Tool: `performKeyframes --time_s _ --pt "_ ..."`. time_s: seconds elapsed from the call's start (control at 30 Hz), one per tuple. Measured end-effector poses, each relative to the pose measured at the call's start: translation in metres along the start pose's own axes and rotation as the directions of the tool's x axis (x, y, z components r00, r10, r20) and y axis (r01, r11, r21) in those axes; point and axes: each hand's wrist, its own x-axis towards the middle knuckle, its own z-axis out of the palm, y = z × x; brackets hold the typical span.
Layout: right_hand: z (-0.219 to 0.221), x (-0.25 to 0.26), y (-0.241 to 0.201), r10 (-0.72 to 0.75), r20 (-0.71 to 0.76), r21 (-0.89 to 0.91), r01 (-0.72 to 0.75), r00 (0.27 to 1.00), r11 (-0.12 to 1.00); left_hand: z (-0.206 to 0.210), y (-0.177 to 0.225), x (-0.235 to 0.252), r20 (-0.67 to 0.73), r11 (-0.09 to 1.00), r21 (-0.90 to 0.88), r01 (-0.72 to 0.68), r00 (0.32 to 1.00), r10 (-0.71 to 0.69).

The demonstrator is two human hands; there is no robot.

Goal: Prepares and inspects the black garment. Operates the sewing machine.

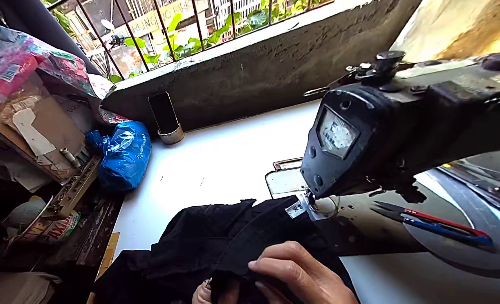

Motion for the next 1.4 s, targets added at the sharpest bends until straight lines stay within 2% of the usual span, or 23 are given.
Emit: performKeyframes --time_s 0.2,0.37,0.43,0.53,0.63,0.73,0.83,0.97,1.07,1.17,1.3,1.4 --pt "0.001 0.004 0.001 0.036 0.056 0.041 -0.039 0.998 0.998 0.003 -0.001 0.0 0.043 0.999 0.026 -0.033 0.999 0.032" --pt "-0.006 0.007 0.015 0.098 0.106 0.338 -0.128 0.99 0.933 0.001 0.0 0.003 0.043 1.0 0.012 0.004 0.999 -0.004" --pt "-0.005 0.005 0.023 0.113 0.094 0.391 -0.141 0.989 0.91 0.001 0.002 0.005 0.041 0.999 -0.015 0.032 0.999 -0.032" --pt "-0.007 0.007 0.02 0.075 0.078 0.29 -0.094 0.994 0.952 0.003 0.003 0.005 0.029 0.999 -0.013 0.044 0.999 -0.043" --pt "-0.012 0.014 0.006 -0.013 0.107 0.023 0.01 0.994 1.0 0.005 0.001 0.005 0.015 1.0 0.009 0.025 1.0 -0.025" --pt "-0.011 0.02 0.003 -0.129 0.136 -0.185 0.153 0.982 0.971 0.004 -0.002 0.005 0.029 1.0 0.009 0.008 1.0 -0.008" --pt "-0.013 0.027 0.01 -0.207 0.163 -0.213 0.239 0.965 0.947 0.003 -0.002 0.005 0.045 1.0 0.03 0.001 0.999 -0.002" --pt "-0.018 0.036 0.005 -0.231 0.221 -0.315 0.293 0.948 0.903 0.005 -0.005 0.003 0.042 0.997 0.065 -0.041 0.998 0.039" --pt "-0.017 0.038 0.004 -0.204 0.248 -0.277 0.271 0.947 0.922 0.008 -0.003 0.004 -0.022 0.999 0.041 -0.006 1.0 0.007" --pt "-0.024 0.038 0.005 -0.119 0.321 -0.177 0.183 0.939 0.967 0.011 0.001 0.006 -0.065 0.998 0.042 0.043 0.997 -0.04" --pt "-0.026 0.042 0.001 -0.06 0.326 -0.206 0.133 0.943 0.969 0.012 0.0 0.006 -0.016 0.997 0.074 0.027 1.0 -0.026" --pt "-0.023 0.049 0.014 -0.02 0.311 -0.091 0.051 0.95 0.995 0.011 0.0 0.006 -0.003 0.995 0.093 0.024 1.0 -0.024"
